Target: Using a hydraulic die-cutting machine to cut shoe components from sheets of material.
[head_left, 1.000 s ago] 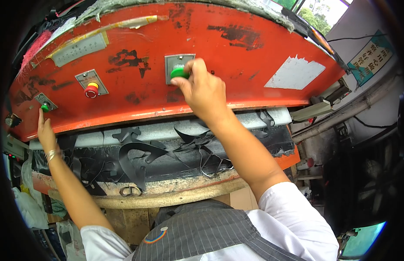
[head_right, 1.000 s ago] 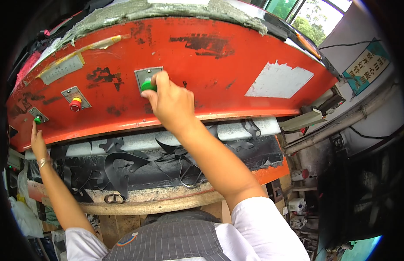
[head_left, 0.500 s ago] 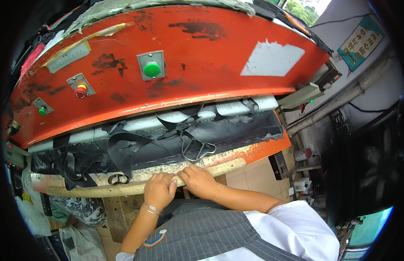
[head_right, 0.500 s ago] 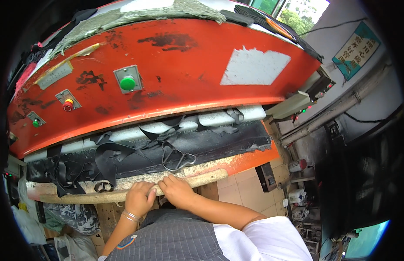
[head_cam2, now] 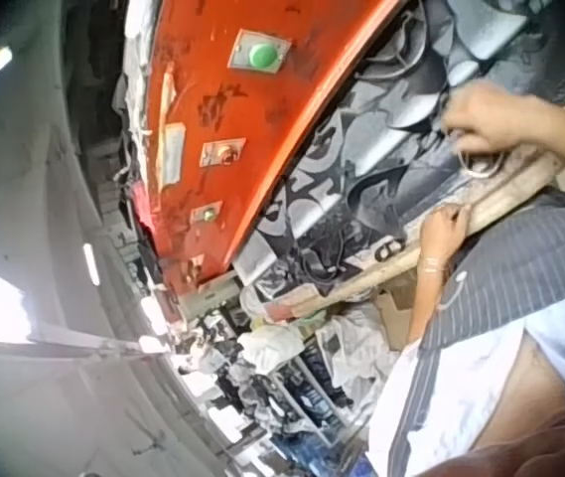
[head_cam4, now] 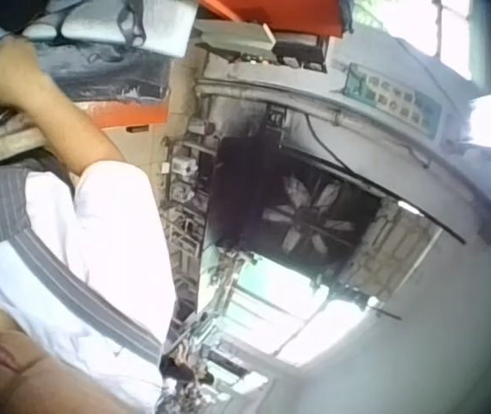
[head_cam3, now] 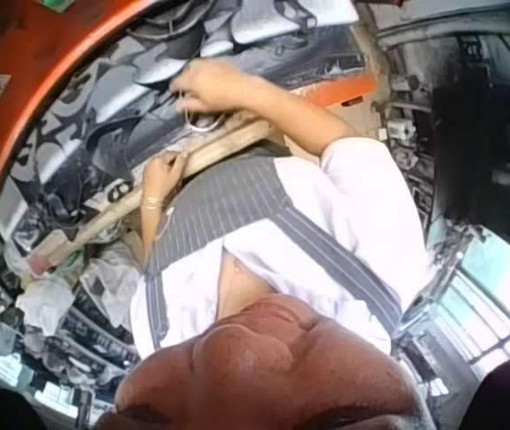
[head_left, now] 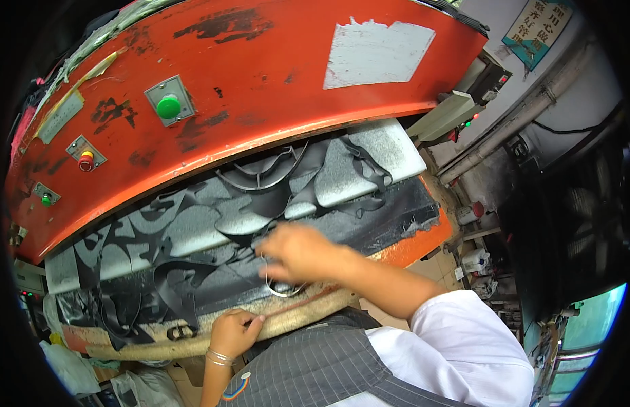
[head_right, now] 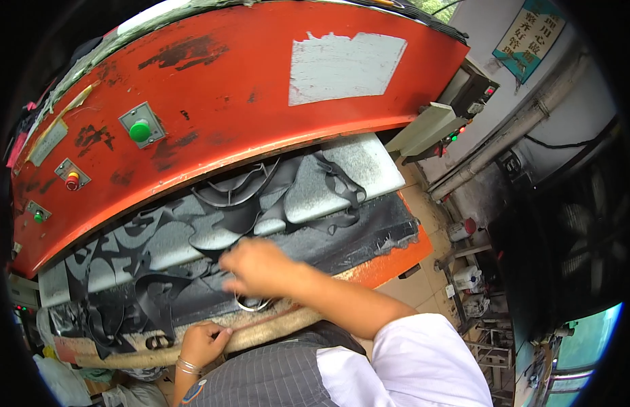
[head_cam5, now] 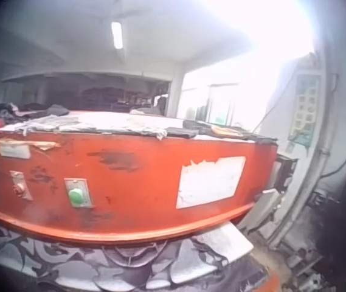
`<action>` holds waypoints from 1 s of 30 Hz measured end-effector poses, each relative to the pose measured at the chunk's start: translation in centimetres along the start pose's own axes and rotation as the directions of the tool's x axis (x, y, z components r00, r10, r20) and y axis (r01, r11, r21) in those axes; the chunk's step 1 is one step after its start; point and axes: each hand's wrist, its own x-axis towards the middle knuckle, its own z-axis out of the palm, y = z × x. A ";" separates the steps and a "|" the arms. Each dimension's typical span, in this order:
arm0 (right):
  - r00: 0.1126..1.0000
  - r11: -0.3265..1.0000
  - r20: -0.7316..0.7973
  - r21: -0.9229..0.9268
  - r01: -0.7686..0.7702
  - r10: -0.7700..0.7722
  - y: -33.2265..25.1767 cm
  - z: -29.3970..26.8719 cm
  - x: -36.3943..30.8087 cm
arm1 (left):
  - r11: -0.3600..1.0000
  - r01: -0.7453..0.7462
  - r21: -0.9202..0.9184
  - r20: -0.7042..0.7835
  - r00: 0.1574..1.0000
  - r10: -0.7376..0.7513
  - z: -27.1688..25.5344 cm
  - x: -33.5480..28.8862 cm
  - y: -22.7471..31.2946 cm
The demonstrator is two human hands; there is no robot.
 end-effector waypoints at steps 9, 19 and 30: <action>0.993 0.942 -0.119 -0.333 -0.030 -0.010 13.5 -2.0 11.9 | 0.743 -0.048 -0.667 -0.084 0.996 -0.012 -1.5 9.8 1.6; 0.867 0.960 -0.423 -0.022 0.280 -0.262 2.3 -2.2 7.5 | 0.013 -0.439 -0.899 -0.420 0.853 -0.310 -3.5 12.7 5.3; 0.474 0.820 -0.694 -0.314 0.478 -0.542 -4.9 -2.5 8.2 | 0.199 -0.387 -0.901 -0.429 0.866 -0.258 -5.5 3.7 4.6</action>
